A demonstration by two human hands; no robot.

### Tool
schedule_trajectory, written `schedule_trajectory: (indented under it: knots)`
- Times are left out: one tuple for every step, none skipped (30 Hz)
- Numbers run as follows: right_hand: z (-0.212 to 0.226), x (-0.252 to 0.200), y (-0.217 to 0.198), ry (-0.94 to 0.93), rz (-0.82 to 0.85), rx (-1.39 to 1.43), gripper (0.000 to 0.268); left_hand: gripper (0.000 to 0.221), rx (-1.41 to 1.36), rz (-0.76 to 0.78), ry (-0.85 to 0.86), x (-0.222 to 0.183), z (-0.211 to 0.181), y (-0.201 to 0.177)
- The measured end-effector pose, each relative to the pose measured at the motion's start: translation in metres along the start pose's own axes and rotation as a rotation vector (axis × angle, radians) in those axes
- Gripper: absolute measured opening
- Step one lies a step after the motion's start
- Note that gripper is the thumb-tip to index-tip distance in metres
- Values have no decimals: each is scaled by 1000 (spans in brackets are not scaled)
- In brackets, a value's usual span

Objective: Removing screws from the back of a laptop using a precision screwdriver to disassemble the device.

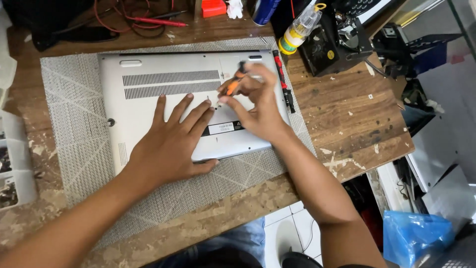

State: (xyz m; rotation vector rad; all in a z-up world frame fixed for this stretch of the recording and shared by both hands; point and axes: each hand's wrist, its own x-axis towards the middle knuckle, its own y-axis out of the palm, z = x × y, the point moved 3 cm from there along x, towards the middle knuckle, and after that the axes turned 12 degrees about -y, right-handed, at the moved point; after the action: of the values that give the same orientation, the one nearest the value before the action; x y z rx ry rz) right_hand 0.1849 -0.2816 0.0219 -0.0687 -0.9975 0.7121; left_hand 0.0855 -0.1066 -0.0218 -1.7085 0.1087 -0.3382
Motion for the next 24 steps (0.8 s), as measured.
schedule_trajectory:
  knots:
    - [-1, 1, -6, 0, -1, 0, 79, 114, 0, 1, 1, 0, 1, 0]
    - [-4, 1, -15, 42, -116, 34, 81, 112, 11, -13, 6, 0, 2, 0]
    - [-6, 1, -24, 85, -226, 72, 83, 111, 19, -27, 5, -1, 2, 1]
    - [-8, -2, -29, 86, -222, 76, 83, 111, 18, -26, 0, 0, 2, 1]
    - [-11, -6, -36, 119, -299, 72, 88, 111, 20, -16, 5, 0, 3, 1]
    - [-13, -10, -44, 152, -376, 69, 94, 110, 23, -6, 11, 0, 3, 1]
    - [-10, -8, -44, 154, -376, 72, 94, 110, 23, -3, 9, 0, 3, 1]
    - [-8, -7, -44, 199, -377, 73, 90, 110, 29, -4, 10, 0, 3, 1]
    - [-6, -5, -44, 244, -380, 72, 87, 110, 35, -5, 13, 0, 3, 1]
    - [-6, -5, -43, 246, -381, 74, 87, 110, 35, -2, 14, 0, 3, 2]
    - [-6, -5, -41, 259, -368, 99, 88, 111, 44, -13, 16, -1, 4, 3]
    - [-6, -5, -40, 272, -354, 125, 88, 111, 52, -24, 17, -1, 4, 3]
    - [-5, -5, -39, 273, -354, 126, 88, 111, 51, -22, 16, -1, 4, 4]
    - [-4, -4, -37, 290, -332, 131, 87, 111, 51, -22, 14, -1, 3, 4]
    - [-3, -3, -35, 307, -311, 136, 85, 110, 51, -23, 12, -1, 4, 4]
    - [-5, -4, -35, 307, -311, 136, 85, 110, 51, -22, 12, -1, 4, 5]
    - [-7, -5, -36, 306, -316, 140, 86, 110, 57, -27, 16, -1, 4, 6]
    - [-9, -6, -36, 305, -321, 144, 86, 110, 63, -32, 20, -2, 5, 7]
    - [-10, -7, -38, 305, -322, 142, 86, 110, 62, -32, 21, -2, 4, 6]
    - [-12, -7, -40, 313, -309, 116, 85, 110, 41, -27, 17, -2, 4, 5]
    - [-13, -8, -42, 321, -296, 89, 83, 110, 20, -21, 13, -2, 4, 5]
    - [-15, -8, -43, 321, -297, 88, 83, 110, 20, -21, 14, -2, 4, 5]
    - [-18, -9, -43, 309, -283, 60, 82, 110, 34, -28, 17, -2, 4, 6]
    - [-20, -9, -44, 297, -268, 32, 81, 109, 48, -34, 19, -2, 5, 6]
